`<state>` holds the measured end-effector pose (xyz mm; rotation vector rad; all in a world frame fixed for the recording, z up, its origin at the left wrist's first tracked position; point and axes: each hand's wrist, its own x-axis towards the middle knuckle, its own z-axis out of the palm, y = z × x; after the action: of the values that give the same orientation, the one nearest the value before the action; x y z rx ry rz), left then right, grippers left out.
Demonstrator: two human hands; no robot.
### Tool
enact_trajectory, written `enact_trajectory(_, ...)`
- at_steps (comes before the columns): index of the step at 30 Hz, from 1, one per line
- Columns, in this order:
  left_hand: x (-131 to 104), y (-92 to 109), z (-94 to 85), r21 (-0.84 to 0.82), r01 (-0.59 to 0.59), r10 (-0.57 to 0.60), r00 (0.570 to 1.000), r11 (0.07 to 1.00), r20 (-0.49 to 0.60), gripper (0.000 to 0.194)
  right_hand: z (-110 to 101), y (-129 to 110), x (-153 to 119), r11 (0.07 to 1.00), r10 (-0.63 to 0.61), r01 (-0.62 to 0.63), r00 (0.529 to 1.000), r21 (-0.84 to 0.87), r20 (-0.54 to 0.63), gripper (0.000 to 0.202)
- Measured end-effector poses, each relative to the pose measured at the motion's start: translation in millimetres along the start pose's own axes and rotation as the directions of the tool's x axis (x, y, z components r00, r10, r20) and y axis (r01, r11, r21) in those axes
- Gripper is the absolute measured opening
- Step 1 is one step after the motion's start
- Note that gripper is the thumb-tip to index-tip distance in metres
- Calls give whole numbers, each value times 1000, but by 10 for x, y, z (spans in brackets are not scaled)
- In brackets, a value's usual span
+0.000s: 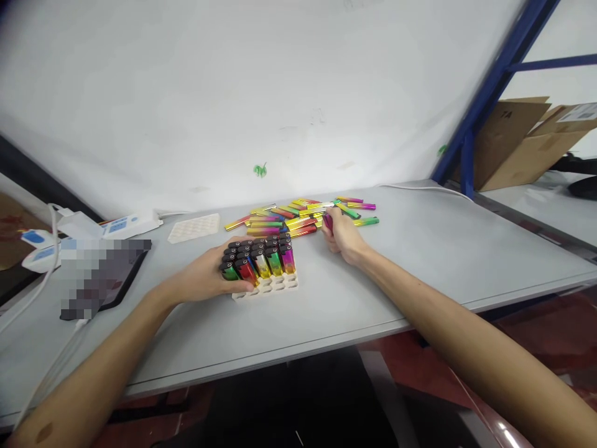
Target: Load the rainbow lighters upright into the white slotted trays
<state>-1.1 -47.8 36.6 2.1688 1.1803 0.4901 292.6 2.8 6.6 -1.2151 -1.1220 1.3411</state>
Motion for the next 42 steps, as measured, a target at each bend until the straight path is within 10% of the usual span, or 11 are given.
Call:
enact_trajectory(13, -4, 15, 2, 38, 13, -12, 1000, 999, -11, 77, -21, -59, -75, 979, -100, 118, 989, -165, 112, 55)
enact_trajectory(18, -5, 17, 9, 44, 10, -10, 1000, 999, -13, 78, -159, -259, -192, 873, -226, 351, 906, -338, 357, 41)
enact_trajectory(26, 0, 14, 17, 52, 4, -3, 1000, 999, -22, 76, 38, -716, -611, 780, -291, 461, 866, -423, 407, 29)
enact_trajectory(34, -6, 7, 18, 71, 25, -23, 999, 997, -23, 73, 692, -601, -829, 416, -429, 598, 793, -685, 432, 21)
enact_trajectory(42, -8, 12, 15, 72, 2, -1, 1000, 997, -14, 71, 776, -510, -902, 128, -448, 548, 775, -827, 445, 18)
